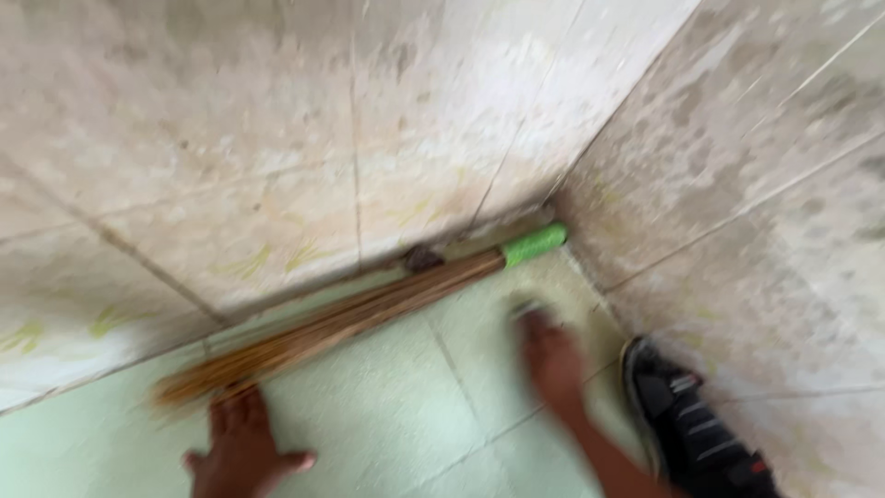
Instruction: The person scrubs a tiled floor by hand using a small brush, applying repeated circular and back-and-forth motions over stained areas of the tile.
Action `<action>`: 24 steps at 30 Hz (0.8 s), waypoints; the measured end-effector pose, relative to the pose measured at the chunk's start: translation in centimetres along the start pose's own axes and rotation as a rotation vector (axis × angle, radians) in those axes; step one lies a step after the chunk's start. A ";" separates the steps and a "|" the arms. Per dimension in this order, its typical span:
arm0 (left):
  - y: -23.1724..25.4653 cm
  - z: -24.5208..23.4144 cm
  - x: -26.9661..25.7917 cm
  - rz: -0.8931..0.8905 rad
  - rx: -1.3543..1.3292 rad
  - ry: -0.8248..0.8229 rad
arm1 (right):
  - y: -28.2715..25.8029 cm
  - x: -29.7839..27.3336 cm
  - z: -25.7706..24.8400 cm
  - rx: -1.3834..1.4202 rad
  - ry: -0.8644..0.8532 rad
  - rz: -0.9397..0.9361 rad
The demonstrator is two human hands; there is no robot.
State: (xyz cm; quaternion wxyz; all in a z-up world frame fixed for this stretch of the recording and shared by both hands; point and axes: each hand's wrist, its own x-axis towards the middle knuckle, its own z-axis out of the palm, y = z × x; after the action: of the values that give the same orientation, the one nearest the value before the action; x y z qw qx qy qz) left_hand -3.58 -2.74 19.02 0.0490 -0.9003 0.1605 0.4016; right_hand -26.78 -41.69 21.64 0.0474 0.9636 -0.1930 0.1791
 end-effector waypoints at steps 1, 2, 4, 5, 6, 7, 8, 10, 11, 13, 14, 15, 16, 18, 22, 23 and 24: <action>0.0 -1.0 -1.7 0.036 -0.058 0.041 | 1.4 1.2 -1.3 -0.099 0.145 0.102; 0.3 -1.7 -2.9 0.031 -0.055 0.035 | 0.6 1.2 -1.5 -0.094 0.139 0.104; 1.0 -2.9 -4.2 0.021 -0.015 0.045 | -2.6 1.7 -0.3 -0.243 -0.372 0.300; 1.2 -3.1 -4.8 0.019 -0.021 0.048 | -6.1 0.3 0.8 0.023 -0.334 0.229; 1.3 -3.4 -5.1 0.016 -0.043 0.051 | -10.1 -1.4 1.9 0.157 -0.273 0.082; 1.5 -3.7 -5.1 0.013 -0.066 0.053 | -13.7 -2.9 2.7 0.244 -0.248 -0.039; 1.5 -3.8 -5.2 0.007 -0.066 0.056 | -16.1 -4.0 3.0 0.338 -0.260 -0.082; 1.6 -3.7 -5.2 0.012 -0.055 0.040 | -19.2 -6.2 2.8 0.514 -0.308 -0.139; 1.6 -3.7 -5.0 0.009 -0.052 0.034 | -19.3 -6.7 2.4 0.581 -0.321 -0.149; 1.2 -3.2 -5.2 0.020 -0.031 0.054 | -17.1 -7.1 1.3 0.666 -0.296 -0.115; 1.5 -3.1 -5.2 0.021 -0.032 0.049 | -13.9 -5.7 0.7 0.593 -0.243 0.008; 1.7 -3.0 -5.3 0.025 -0.027 0.031 | -10.1 -3.9 -0.5 0.465 -0.192 0.160; 1.5 -3.3 -5.3 0.022 -0.021 0.024 | -6.7 -1.6 -1.9 0.175 -0.386 0.403; 1.3 -3.8 -5.4 0.019 -0.013 0.012 | -4.3 0.3 -4.0 -0.510 0.253 0.032; 1.5 -4.3 -5.5 0.009 -0.023 0.028 | -14.4 -4.0 -2.1 0.149 -0.339 0.071; 1.8 -4.5 -5.4 0.007 -0.028 0.036 | -14.4 -3.6 -1.9 0.150 -0.331 0.065; 1.7 -4.2 -5.7 0.017 -0.036 0.031 | -15.2 -3.6 -1.3 0.466 -0.414 0.165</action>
State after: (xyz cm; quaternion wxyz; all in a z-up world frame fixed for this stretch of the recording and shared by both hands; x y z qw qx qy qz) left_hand -4.71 -3.89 26.15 0.0268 -0.9058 0.1615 0.3907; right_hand -24.38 -26.21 21.26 -0.2292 0.9456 -0.2297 0.0221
